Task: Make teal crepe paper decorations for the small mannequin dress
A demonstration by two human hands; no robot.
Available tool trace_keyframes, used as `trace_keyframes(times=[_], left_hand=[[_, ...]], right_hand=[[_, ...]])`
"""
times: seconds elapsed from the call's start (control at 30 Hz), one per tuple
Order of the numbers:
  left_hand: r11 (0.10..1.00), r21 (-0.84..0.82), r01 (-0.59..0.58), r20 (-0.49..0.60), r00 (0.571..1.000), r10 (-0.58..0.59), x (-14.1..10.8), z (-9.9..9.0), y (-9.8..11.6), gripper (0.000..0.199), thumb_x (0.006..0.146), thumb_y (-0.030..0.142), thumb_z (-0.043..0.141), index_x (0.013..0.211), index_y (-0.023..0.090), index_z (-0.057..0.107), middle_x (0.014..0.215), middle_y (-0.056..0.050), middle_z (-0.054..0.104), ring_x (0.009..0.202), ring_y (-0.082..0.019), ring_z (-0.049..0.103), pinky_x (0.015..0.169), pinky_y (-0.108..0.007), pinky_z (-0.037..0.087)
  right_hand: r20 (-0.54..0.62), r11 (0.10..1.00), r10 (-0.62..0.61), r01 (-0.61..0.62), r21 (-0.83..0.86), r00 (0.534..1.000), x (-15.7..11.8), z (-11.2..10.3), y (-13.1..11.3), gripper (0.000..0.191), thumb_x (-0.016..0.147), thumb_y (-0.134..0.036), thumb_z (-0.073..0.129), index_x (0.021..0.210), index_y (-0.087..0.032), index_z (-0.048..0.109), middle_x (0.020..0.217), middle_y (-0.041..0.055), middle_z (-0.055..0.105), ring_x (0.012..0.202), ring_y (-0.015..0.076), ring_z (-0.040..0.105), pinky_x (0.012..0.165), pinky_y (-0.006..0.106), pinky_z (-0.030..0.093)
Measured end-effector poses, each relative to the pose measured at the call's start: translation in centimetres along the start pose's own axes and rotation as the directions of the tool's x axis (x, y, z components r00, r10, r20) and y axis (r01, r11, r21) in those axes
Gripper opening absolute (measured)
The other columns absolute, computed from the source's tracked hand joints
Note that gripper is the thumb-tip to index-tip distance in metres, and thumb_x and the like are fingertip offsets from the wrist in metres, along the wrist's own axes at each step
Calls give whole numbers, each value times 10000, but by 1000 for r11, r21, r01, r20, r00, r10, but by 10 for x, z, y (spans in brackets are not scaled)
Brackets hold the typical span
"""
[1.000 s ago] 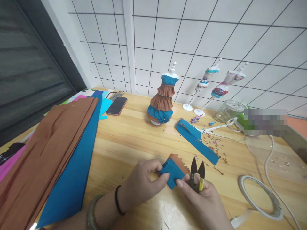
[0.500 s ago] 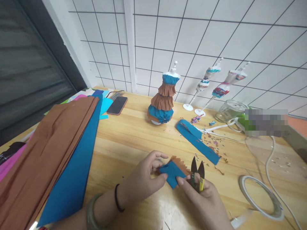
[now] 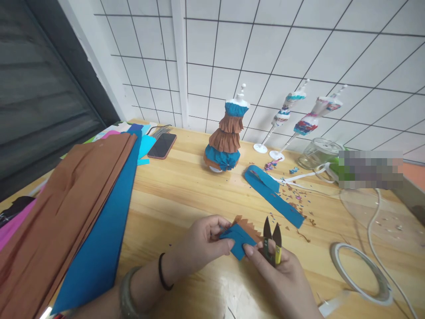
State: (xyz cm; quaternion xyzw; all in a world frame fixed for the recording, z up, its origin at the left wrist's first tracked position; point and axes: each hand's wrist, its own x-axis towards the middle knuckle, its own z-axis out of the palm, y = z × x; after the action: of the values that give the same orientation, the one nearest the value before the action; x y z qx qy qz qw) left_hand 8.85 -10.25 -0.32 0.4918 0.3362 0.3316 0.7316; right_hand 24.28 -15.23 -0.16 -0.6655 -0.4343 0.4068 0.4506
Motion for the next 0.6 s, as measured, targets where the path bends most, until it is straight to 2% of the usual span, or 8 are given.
trace_keyframes(times=[0.2, 0.33, 0.47, 0.53, 0.6], left_hand=[[984, -146, 105, 17, 994, -104, 1, -2, 1, 189, 703, 279, 623, 756, 98, 605, 759, -58, 627, 652, -138, 598, 565, -254, 499], [956, -237, 174, -13, 983, -182, 2, -4, 1, 192, 673, 275, 659, 732, 97, 617, 752, -47, 634, 631, -118, 600, 601, -252, 510], [942, -306, 139, -130, 974, -186, 3, -7, 6, 165, 653, 235, 679, 717, 93, 623, 741, -30, 626, 667, -105, 591, 683, -257, 510], [943, -316, 107, -169, 971, -166, 3, -8, 9, 170, 652, 236, 679, 727, 93, 626, 748, -35, 628, 690, -117, 593, 694, -271, 513], [947, -310, 83, -182, 973, -144, 2, -8, 12, 176, 654, 239, 677, 741, 94, 625, 753, -39, 632, 702, -127, 596, 695, -279, 516]], right_hand=[[38, 1000, -13, 12, 12, 999, 2, -2, 4, 254, 608, -376, 692, 541, -181, 544, 489, -51, 465, 474, 114, 430, 449, 205, 355], [72, 1000, -14, 12, 21, 997, 3, -3, 1, 211, 634, -366, 681, 602, -178, 590, 557, -25, 551, 541, 139, 506, 508, 211, 413], [43, 999, -9, 7, 41, 999, 4, -6, -8, 262, 670, -420, 637, 793, -191, 667, 782, 28, 680, 805, 212, 601, 718, 251, 461], [70, 1000, -11, 11, -3, 997, 4, -9, -11, 322, 716, -466, 572, 865, -200, 673, 840, 38, 688, 880, 233, 597, 751, 270, 461], [105, 998, 8, -2, -57, 994, 4, -13, -14, 365, 751, -502, 505, 877, -208, 683, 848, 44, 694, 859, 241, 605, 730, 284, 469]])
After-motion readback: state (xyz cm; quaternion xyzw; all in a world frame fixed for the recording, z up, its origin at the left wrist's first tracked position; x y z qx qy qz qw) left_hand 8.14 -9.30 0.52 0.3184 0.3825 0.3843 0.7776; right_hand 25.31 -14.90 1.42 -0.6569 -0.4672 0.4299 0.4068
